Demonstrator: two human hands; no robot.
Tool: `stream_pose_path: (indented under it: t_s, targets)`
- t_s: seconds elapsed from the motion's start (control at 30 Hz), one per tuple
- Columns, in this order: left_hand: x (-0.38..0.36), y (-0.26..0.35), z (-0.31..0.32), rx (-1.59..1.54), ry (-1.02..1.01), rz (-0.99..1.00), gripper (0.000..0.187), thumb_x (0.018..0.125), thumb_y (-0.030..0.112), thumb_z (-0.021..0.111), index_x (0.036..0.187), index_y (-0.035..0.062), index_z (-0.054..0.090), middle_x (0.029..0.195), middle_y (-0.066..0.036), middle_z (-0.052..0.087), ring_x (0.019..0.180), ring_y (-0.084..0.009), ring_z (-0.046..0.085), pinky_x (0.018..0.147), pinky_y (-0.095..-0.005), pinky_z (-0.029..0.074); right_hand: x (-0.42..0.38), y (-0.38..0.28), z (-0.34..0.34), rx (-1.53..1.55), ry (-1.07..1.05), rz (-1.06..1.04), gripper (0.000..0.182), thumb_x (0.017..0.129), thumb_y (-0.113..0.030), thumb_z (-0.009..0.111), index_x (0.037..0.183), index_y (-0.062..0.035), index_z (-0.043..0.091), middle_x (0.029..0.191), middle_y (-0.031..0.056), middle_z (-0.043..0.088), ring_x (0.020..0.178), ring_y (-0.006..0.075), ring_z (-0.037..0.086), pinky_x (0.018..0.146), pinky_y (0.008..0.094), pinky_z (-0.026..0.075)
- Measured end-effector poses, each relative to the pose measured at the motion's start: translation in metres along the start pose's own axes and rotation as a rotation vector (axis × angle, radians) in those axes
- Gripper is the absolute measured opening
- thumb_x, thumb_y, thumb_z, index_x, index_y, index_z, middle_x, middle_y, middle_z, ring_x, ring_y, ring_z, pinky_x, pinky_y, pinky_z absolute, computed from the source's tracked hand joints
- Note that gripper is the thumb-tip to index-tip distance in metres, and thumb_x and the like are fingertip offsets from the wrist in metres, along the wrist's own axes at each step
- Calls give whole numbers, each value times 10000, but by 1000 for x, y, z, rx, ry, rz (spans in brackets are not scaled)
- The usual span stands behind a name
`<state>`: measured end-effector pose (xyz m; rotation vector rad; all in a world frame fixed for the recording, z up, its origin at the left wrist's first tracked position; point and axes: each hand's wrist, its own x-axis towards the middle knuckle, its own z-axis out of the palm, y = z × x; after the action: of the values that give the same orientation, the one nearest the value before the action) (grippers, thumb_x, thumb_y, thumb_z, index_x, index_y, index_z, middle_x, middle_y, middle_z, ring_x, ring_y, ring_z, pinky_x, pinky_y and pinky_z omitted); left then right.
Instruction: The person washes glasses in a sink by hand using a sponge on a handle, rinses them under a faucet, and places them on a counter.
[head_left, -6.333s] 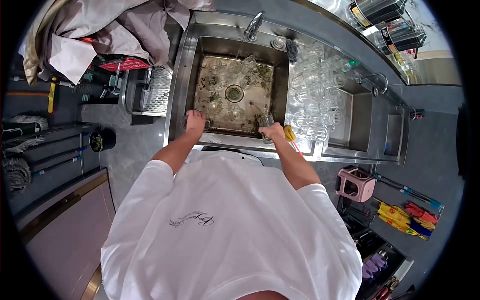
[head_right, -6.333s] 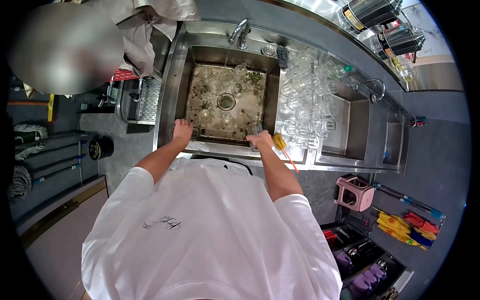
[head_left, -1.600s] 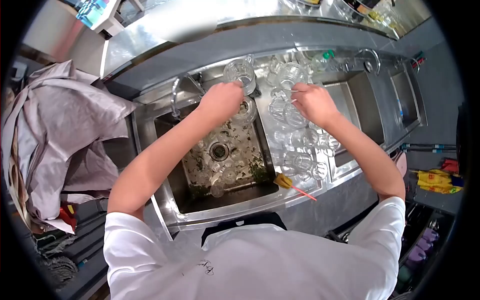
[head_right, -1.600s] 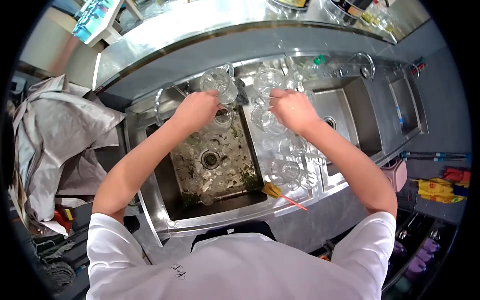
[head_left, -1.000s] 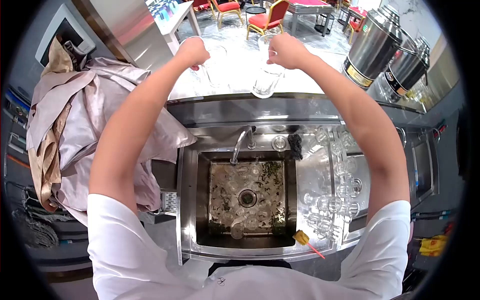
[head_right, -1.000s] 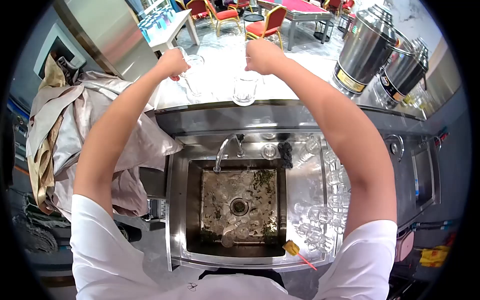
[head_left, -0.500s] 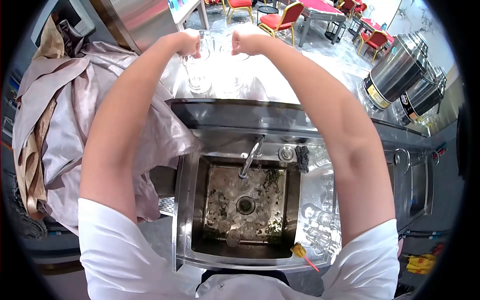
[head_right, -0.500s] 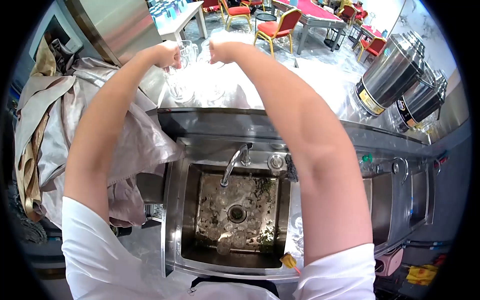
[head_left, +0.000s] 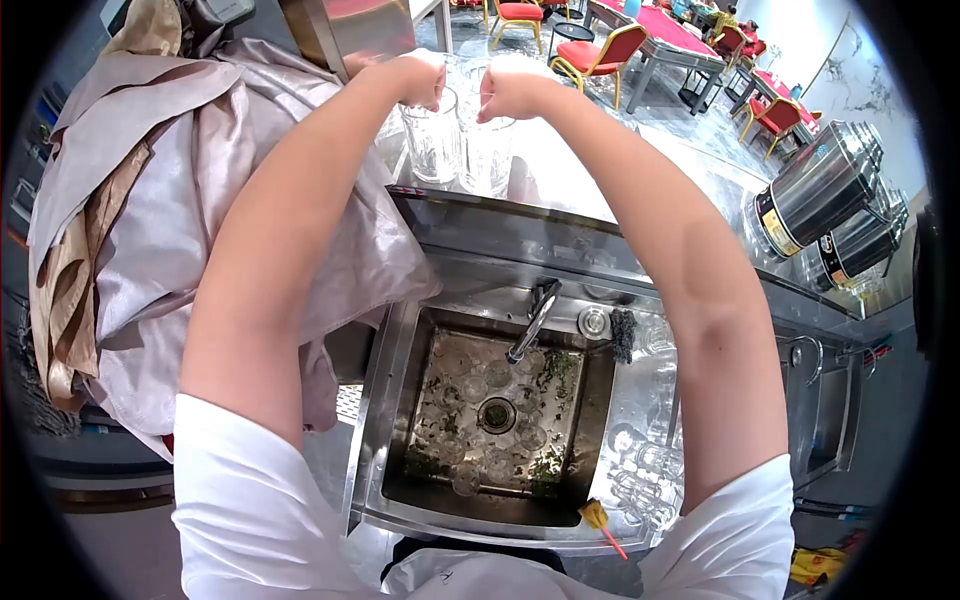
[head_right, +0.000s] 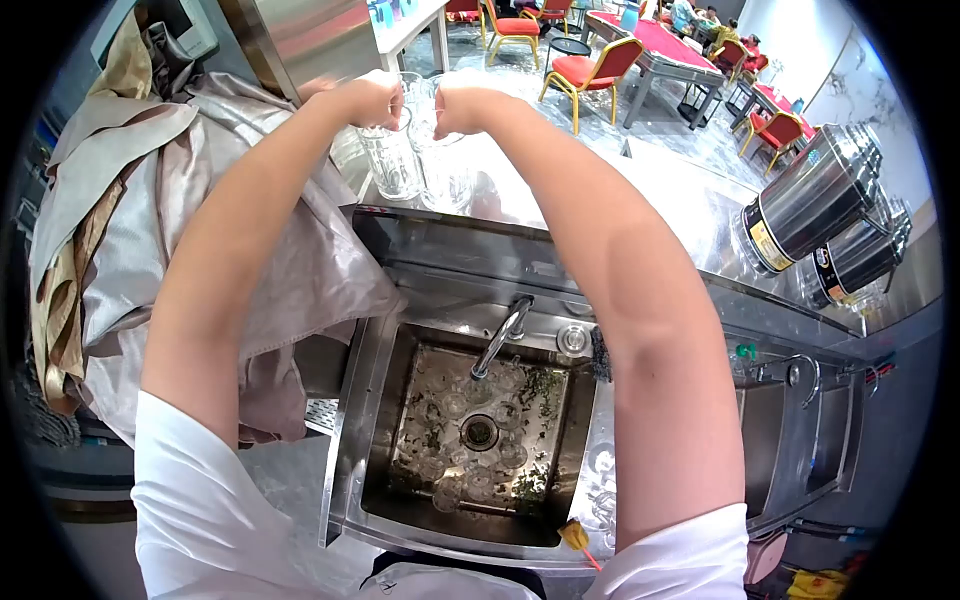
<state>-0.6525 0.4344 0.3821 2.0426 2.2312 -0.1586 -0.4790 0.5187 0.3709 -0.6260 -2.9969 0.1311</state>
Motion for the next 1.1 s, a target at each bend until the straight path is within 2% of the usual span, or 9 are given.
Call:
stream_pose_path:
  t_s: [0.3,0.5,0.63,0.67,0.7,0.73,0.87,1.03,1.1]
  targets:
    - [-14,1,-6,105,265,89,241,676,72,778,900,78,688,946,-125,675,891,-308,655,757,-396,525,0,-4,0,11,106,60,296,664,-362,795,789,-102,729,783,91,704,760,241,677,705,358,535]
    - [-43,34,-24,388,378,22,250,792,28,578,1005,116,675,1031,-110,662,986,-290,643,819,-411,522,-14,-2,-27,36,217,19,411,701,-482,725,883,-115,750,897,100,716,862,281,681,797,390,540]
    - [-55,61,-44,414,798,31,266,812,58,568,1058,97,659,1102,-116,653,1058,-319,612,886,-437,499,-56,10,-44,-134,445,-197,505,791,-542,618,1004,-92,705,930,108,701,932,279,664,809,419,525]
    - [-56,69,-47,368,898,130,327,816,38,573,1132,92,640,1151,-132,640,1078,-344,594,929,-436,483,-95,10,-51,-69,558,-240,447,808,-449,657,1036,-65,681,950,119,691,915,281,664,779,396,531]
    - [-68,103,-51,347,866,38,747,750,242,766,1400,136,414,1199,-169,644,991,-313,660,870,-417,512,-135,19,-59,13,578,-301,496,734,-307,721,1115,-8,615,990,176,663,944,321,636,832,427,503]
    - [-64,104,-46,328,1148,491,354,820,6,574,1164,75,619,1167,-151,630,1077,-354,587,929,-432,475,-186,12,-68,119,586,-224,384,756,-287,657,997,11,635,933,205,656,902,348,635,831,430,500]
    - [-132,252,7,-242,935,784,281,772,-37,578,1018,80,644,915,-106,657,872,-303,646,733,-383,521,-368,29,-61,195,444,117,344,797,-270,659,1049,-35,649,975,164,673,890,306,654,788,389,520]
    - [-149,383,116,-429,346,715,159,801,117,629,950,63,631,943,-91,606,908,-284,618,735,-404,522,-578,36,23,321,393,558,304,824,-13,594,1122,-62,620,1038,85,659,823,155,653,631,270,512]
    - [-119,422,160,-427,260,649,230,817,140,619,1034,65,608,1021,-90,594,996,-279,595,784,-419,519,-630,45,56,457,299,792,297,815,-27,587,1109,-52,616,1041,121,649,880,273,661,746,361,537]
